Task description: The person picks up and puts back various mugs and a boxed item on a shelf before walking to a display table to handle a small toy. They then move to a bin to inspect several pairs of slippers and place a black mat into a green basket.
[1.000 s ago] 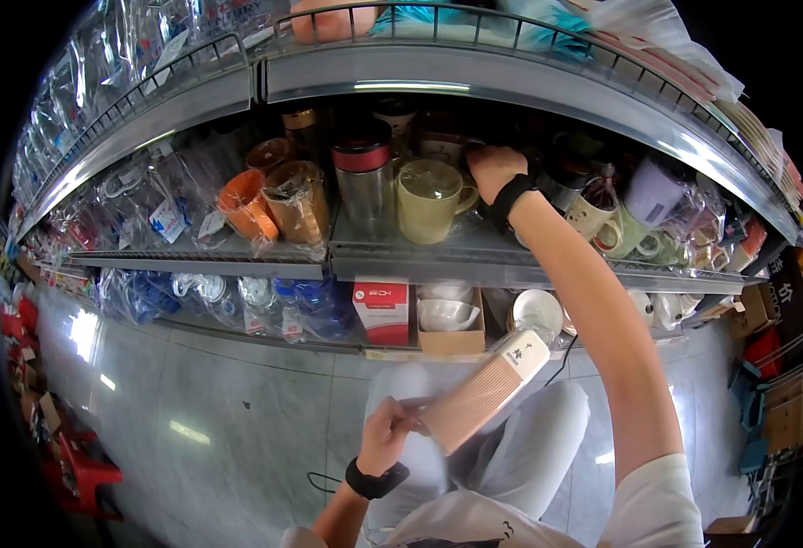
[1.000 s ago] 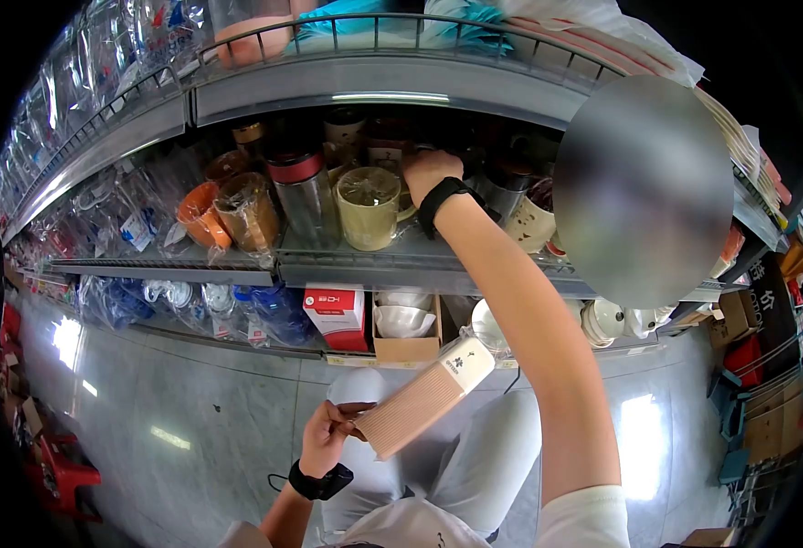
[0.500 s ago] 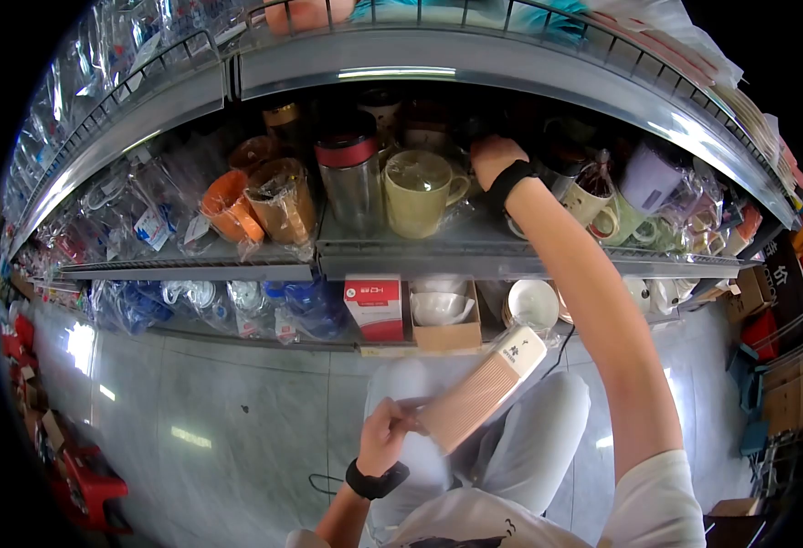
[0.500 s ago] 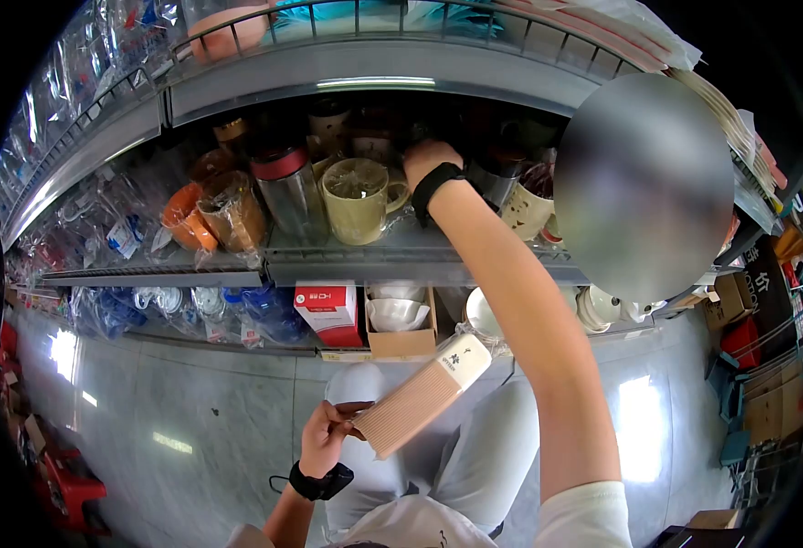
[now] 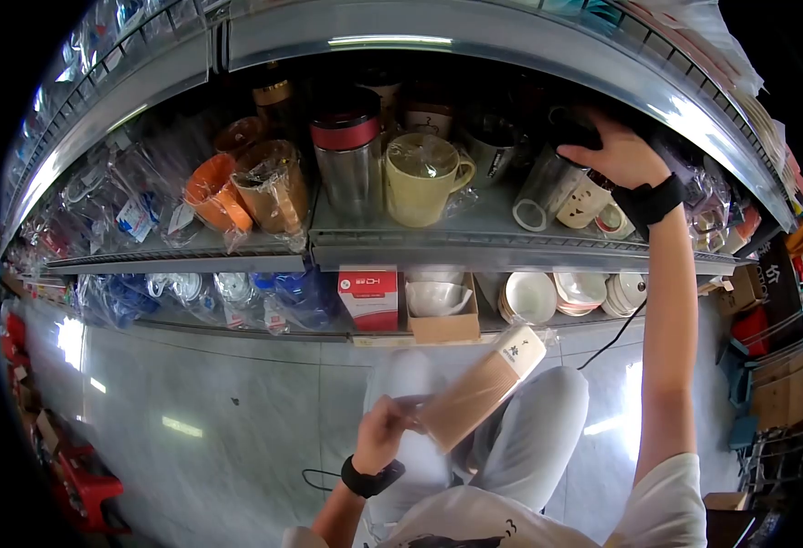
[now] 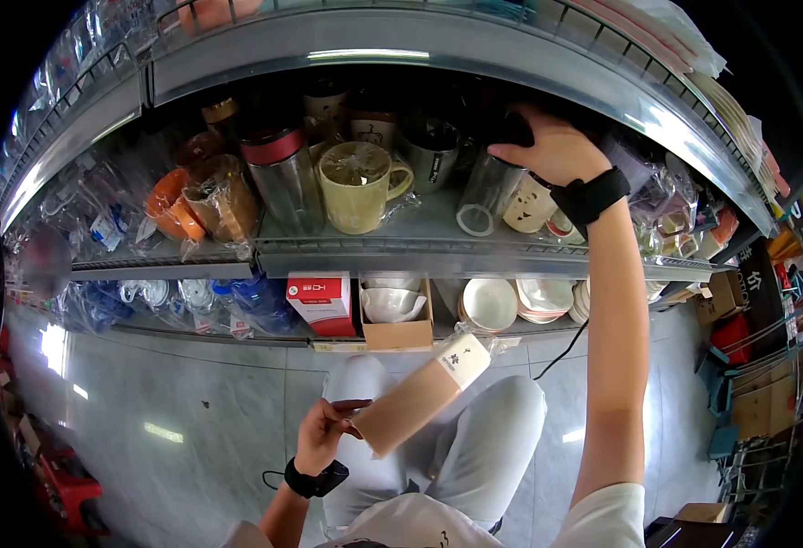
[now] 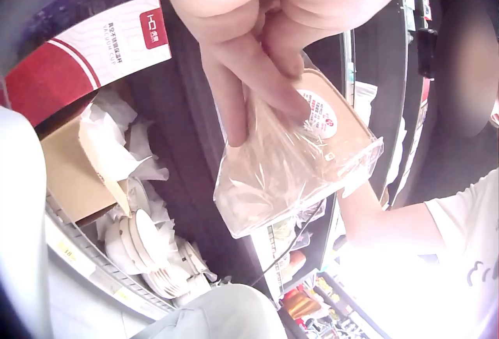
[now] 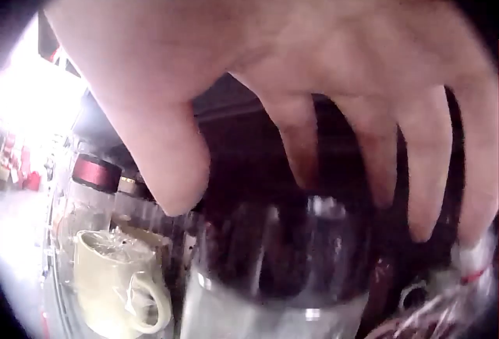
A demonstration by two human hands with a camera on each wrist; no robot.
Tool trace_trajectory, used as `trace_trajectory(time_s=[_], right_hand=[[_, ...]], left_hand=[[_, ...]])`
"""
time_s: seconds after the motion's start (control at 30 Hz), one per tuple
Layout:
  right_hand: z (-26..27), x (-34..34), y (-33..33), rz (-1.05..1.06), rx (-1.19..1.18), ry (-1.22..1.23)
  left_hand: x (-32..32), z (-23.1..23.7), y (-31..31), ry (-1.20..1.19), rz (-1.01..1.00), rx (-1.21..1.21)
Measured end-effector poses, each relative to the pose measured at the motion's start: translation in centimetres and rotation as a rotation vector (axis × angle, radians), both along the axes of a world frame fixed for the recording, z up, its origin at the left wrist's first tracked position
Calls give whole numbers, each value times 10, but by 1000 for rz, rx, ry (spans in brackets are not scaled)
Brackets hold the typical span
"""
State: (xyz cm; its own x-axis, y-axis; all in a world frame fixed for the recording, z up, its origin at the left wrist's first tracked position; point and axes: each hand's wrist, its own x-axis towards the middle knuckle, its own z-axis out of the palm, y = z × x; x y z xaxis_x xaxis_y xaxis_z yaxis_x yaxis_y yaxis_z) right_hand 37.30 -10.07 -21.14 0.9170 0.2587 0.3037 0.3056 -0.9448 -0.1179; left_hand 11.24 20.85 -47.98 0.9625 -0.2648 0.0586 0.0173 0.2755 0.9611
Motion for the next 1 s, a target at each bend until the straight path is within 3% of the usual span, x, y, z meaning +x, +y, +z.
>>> trace_trajectory(time_s=[0.23,0.33,0.67,0.87,0.93,1.0], right_hand=[[-18,6,-1,46,229,84],[-21,2,6,30,182,-8],[-30,-1,56,289,244,-38],[-43,-41,49,126,230,-363],[-36,-67,20,316,407,-345],[-31,-108,-24,256,591,-120]], left_hand=[[2,6,-2,28,50,-34],[3,5,-5,19,39,-60],[1,1,-18,4,47,-24],[4,17,-35,72,81,-11],[9,24,-40,81,77,76],[16,30,-51,101,56,70]])
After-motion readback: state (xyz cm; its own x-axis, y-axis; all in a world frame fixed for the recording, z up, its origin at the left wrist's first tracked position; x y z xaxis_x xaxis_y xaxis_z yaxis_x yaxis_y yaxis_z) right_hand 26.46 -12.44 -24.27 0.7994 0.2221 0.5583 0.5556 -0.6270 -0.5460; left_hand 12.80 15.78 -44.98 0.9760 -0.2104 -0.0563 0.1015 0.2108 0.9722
